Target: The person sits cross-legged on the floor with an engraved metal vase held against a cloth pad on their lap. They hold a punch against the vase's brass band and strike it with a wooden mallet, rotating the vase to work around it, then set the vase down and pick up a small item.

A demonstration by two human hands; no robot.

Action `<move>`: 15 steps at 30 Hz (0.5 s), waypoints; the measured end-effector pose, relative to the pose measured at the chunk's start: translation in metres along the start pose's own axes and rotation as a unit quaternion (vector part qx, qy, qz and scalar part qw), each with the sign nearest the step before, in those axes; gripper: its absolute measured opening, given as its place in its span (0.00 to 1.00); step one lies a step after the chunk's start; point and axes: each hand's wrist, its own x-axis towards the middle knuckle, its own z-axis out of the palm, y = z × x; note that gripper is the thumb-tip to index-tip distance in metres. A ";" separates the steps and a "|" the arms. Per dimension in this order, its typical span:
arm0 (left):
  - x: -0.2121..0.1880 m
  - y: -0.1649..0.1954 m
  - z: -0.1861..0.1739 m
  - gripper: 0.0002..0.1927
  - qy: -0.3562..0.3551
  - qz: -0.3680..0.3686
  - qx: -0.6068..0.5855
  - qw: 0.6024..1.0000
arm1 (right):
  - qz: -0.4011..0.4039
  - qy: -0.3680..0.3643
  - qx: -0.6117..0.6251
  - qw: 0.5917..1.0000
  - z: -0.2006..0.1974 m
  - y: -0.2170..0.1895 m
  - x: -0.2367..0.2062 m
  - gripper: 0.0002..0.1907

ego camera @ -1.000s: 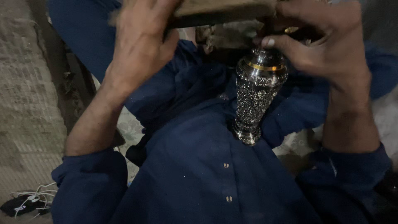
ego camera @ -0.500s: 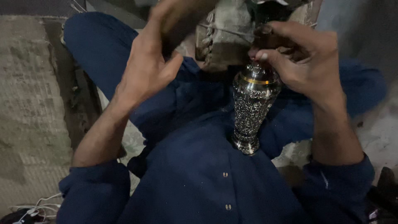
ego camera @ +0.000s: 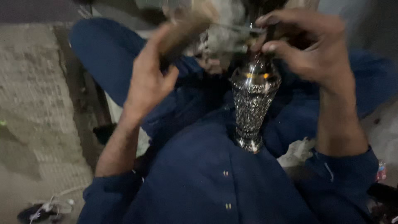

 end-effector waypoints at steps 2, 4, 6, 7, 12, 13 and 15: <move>-0.004 0.002 -0.002 0.35 0.016 0.014 -0.090 0.996 | -0.034 -0.017 0.069 0.997 -0.001 0.017 -0.006 0.14; -0.004 0.006 -0.003 0.33 -0.024 -0.041 -0.128 0.991 | -0.062 -0.037 0.101 0.992 -0.004 0.033 -0.012 0.15; -0.002 0.012 -0.003 0.33 -0.053 -0.063 -0.095 0.992 | -0.086 -0.047 0.055 0.994 -0.010 0.046 -0.017 0.17; 0.000 0.015 -0.003 0.34 -0.064 -0.064 -0.062 0.994 | -0.098 -0.046 0.001 0.994 -0.014 0.052 -0.019 0.18; 0.012 0.032 0.002 0.40 -0.011 0.019 0.035 0.999 | -0.132 -0.064 0.049 0.988 -0.016 0.068 -0.022 0.13; 0.013 0.034 0.003 0.41 -0.001 0.026 0.040 0.999 | -0.139 -0.062 0.050 0.987 -0.016 0.071 -0.022 0.13; 0.015 0.036 0.006 0.41 0.016 0.029 0.023 0.999 | -0.142 -0.044 0.011 0.989 -0.016 0.073 -0.023 0.16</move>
